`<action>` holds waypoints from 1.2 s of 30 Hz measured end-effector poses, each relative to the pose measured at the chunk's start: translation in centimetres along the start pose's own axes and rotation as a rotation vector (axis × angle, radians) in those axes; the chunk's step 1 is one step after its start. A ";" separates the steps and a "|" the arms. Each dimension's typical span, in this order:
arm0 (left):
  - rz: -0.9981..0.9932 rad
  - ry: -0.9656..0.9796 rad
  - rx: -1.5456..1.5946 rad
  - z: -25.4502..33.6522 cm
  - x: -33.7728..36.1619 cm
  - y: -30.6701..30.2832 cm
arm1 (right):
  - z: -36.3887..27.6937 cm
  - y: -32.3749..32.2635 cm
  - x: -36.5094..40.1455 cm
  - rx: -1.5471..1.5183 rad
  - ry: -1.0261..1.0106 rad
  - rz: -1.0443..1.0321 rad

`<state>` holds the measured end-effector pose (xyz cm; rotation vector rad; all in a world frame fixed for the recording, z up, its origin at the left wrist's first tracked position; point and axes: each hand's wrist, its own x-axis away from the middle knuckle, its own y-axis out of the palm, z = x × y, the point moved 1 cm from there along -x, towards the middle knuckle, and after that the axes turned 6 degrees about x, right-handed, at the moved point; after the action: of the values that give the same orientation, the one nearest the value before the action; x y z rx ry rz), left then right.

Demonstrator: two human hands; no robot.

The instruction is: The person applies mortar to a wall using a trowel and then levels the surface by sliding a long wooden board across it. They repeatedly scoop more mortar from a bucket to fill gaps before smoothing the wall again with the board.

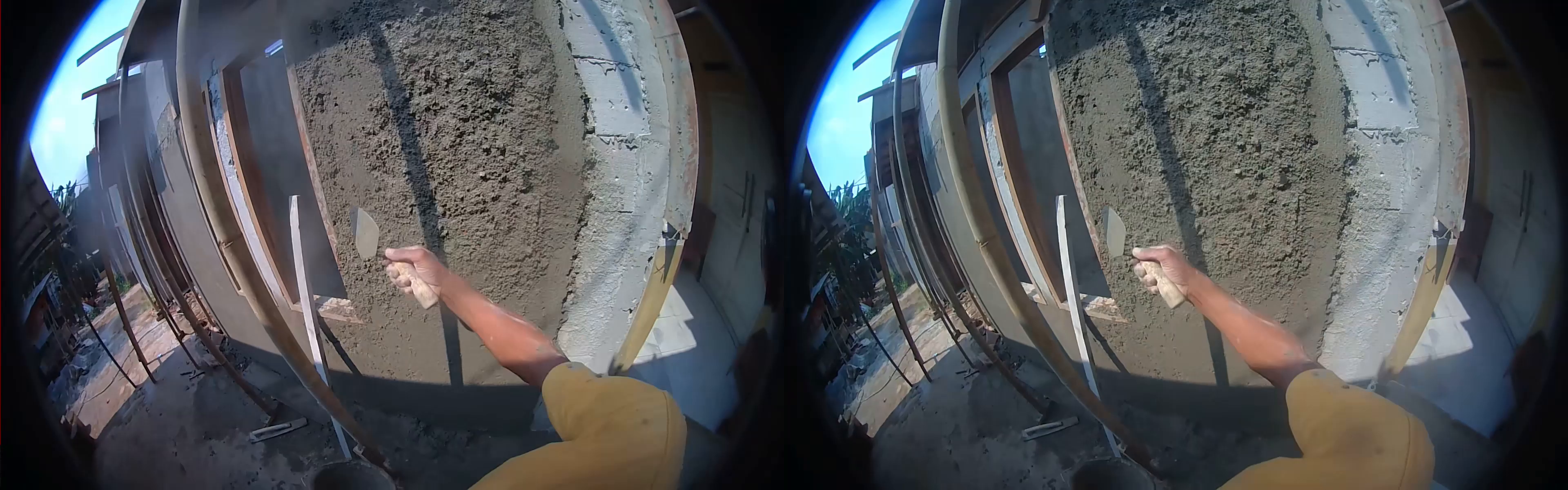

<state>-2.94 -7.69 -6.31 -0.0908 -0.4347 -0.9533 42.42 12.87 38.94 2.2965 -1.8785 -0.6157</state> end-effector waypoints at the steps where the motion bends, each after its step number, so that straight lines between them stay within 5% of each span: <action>1: -0.001 0.008 -0.006 -1.0 -0.6 -0.7 | 9.5 -0.9 4.8 -0.024 0.239 0.043; 3: -0.020 0.029 -0.018 -2.9 -1.5 -1.9 | 24.5 -2.4 14.2 0.240 0.562 0.185; 6: -0.109 0.058 -0.123 -1.3 0.4 -2.4 | 35.0 -0.4 25.3 0.317 0.733 0.137; 9: -0.242 0.123 -0.355 -0.8 1.6 -2.8 | 33.9 7.9 30.9 0.461 0.859 -0.006; 11: -0.308 0.144 -0.384 0.7 3.5 -2.3 | 35.2 10.2 31.4 0.850 0.936 -0.228; 13: -0.415 0.175 -0.582 3.6 5.9 -2.1 | 38.5 12.0 32.0 1.174 0.832 -0.182; 16: -0.691 0.264 -0.521 2.9 5.5 -2.2 | 45.2 15.3 35.6 1.667 0.031 -0.176; 19: -0.797 0.295 -0.517 4.4 5.5 -2.5 | 39.9 19.8 36.5 1.707 0.345 -0.335; 21: -0.829 0.285 -0.573 5.2 5.5 -2.9 | 37.9 19.2 35.7 1.805 0.227 -0.009; 23: -0.847 0.324 -0.603 4.8 5.2 -3.4 | 38.0 18.4 36.8 1.883 0.012 0.014; 26: -0.898 0.304 -0.599 6.4 6.1 -2.8 | 37.2 20.4 38.1 1.751 0.342 -0.294; 29: -0.906 0.341 -0.566 6.1 5.7 -3.0 | 36.5 20.1 36.7 1.812 0.364 0.153; 30: -0.909 0.344 -0.555 6.3 6.0 -3.1 | 36.9 19.3 37.5 1.851 -0.018 0.200; 33: -0.946 0.403 -0.538 7.9 7.1 -2.4 | 37.2 19.0 36.7 1.656 0.358 -0.159; 36: -0.932 0.510 -0.499 8.7 8.2 -2.4 | 34.3 17.9 35.4 1.694 0.105 0.099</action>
<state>-3.55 -13.16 4.57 -0.0919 0.2905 -1.9289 18.50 -19.45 5.28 2.5068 -2.8309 1.7586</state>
